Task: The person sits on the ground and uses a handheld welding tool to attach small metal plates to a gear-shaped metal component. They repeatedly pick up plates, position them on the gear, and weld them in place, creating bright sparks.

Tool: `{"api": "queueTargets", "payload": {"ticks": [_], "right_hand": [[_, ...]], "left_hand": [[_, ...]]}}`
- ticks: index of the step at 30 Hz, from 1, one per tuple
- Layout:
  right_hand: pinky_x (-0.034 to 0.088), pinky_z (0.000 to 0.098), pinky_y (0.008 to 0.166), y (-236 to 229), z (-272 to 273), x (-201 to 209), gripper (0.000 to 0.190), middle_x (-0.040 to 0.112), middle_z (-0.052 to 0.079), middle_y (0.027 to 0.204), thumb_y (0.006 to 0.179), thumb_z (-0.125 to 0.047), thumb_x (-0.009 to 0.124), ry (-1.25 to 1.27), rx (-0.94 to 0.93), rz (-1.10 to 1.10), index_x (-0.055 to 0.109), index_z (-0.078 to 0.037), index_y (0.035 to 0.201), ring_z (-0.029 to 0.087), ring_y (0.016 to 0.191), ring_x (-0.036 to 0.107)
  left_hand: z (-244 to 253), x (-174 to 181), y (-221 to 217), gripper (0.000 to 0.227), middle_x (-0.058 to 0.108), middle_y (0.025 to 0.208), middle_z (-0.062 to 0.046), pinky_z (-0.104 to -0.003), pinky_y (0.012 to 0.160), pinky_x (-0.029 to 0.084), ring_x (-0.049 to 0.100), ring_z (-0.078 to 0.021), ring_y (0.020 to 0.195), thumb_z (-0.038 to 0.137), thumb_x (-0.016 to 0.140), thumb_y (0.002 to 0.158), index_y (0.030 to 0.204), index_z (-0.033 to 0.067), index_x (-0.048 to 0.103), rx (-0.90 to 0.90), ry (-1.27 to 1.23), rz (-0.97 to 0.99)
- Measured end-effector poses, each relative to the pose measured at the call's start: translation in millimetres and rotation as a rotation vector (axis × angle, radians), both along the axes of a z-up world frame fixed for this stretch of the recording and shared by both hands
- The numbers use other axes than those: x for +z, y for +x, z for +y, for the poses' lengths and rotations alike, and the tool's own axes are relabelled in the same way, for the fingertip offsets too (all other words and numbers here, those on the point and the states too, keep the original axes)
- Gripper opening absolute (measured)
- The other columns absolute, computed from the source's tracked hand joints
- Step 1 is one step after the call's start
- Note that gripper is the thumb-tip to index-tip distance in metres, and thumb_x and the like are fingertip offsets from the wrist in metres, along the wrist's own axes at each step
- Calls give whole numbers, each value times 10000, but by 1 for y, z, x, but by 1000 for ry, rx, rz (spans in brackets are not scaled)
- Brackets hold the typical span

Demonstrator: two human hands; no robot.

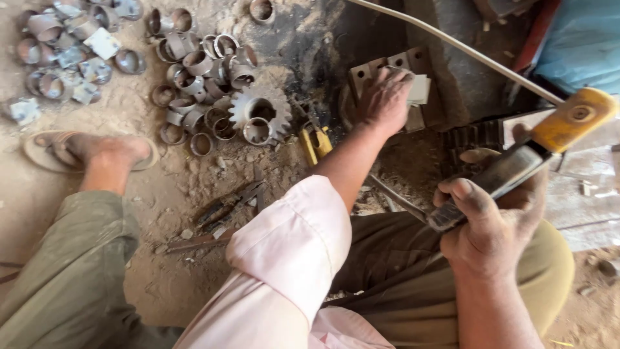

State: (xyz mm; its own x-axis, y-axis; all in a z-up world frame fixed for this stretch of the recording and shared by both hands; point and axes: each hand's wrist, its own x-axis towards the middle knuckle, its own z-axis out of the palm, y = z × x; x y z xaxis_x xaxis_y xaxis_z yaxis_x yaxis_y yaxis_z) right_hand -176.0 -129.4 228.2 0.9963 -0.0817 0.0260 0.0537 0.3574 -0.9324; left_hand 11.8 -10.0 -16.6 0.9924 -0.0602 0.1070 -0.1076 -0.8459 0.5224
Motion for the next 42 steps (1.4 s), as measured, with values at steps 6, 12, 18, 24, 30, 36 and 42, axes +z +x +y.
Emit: {"api": "queueTargets", "payload": {"ticks": [6, 12, 18, 24, 30, 36, 42], "right_hand": [[594, 309, 683, -2, 4, 6, 756, 670, 123, 1124, 929, -12, 828, -21, 17, 19, 390, 8, 1545, 188, 800, 713], [601, 300, 662, 1, 2, 5, 735, 641, 119, 1105, 952, -3, 831, -65, 43, -16, 385, 11, 1536, 191, 785, 717], [614, 309, 663, 0, 0, 5, 730, 632, 122, 1102, 951, -11, 841, -75, 26, -9, 376, 13, 1513, 198, 789, 725], [605, 313, 658, 0, 0, 6, 774, 633, 135, 1098, 939, -8, 842, -53, 19, 15, 359, 10, 1544, 201, 779, 722], [606, 315, 658, 2, 4, 7, 807, 654, 148, 1123, 917, -15, 846, -33, 26, 18, 350, 20, 1554, 204, 774, 724], [605, 310, 650, 4, 5, 6, 762, 667, 145, 1113, 902, -3, 826, -40, 29, 5, 378, 27, 1518, 198, 779, 727], [603, 298, 659, 4, 4, 5, 728, 666, 139, 1112, 932, 6, 821, -54, 36, -4, 387, 18, 1517, 192, 780, 721]], "left_hand": [[-5, -8, -4, 321, 645, 1387, -63, -430, 1174, 460, 564, -266, 1343, 121, 539, 983, 1281, 128, 657, 75, -61, -213], [-24, -1, 2, 420, 625, 1359, -115, -413, 1128, 468, 558, -290, 1299, 71, 535, 963, 1383, 81, 535, 106, 82, -28], [-24, 16, -10, 492, 619, 1333, -193, -380, 1059, 551, 594, -312, 1245, -6, 590, 944, 1427, -8, 491, 137, -23, -13], [-23, 4, -13, 556, 551, 1452, -187, -447, 1139, 478, 530, -349, 1365, -59, 561, 909, 1446, 64, 484, 179, -45, -115], [-19, 3, -11, 605, 505, 1463, -184, -542, 1137, 439, 425, -422, 1405, -20, 629, 863, 1440, 92, 484, 181, -24, -49], [-17, 11, -14, 666, 490, 1410, -168, -456, 1144, 507, 485, -355, 1352, -21, 710, 787, 1424, 76, 543, 148, -49, 87], [-12, 36, -13, 712, 440, 1428, -180, -460, 1028, 529, 417, -420, 1359, 14, 769, 679, 1355, 120, 573, 161, -160, 117]]}}
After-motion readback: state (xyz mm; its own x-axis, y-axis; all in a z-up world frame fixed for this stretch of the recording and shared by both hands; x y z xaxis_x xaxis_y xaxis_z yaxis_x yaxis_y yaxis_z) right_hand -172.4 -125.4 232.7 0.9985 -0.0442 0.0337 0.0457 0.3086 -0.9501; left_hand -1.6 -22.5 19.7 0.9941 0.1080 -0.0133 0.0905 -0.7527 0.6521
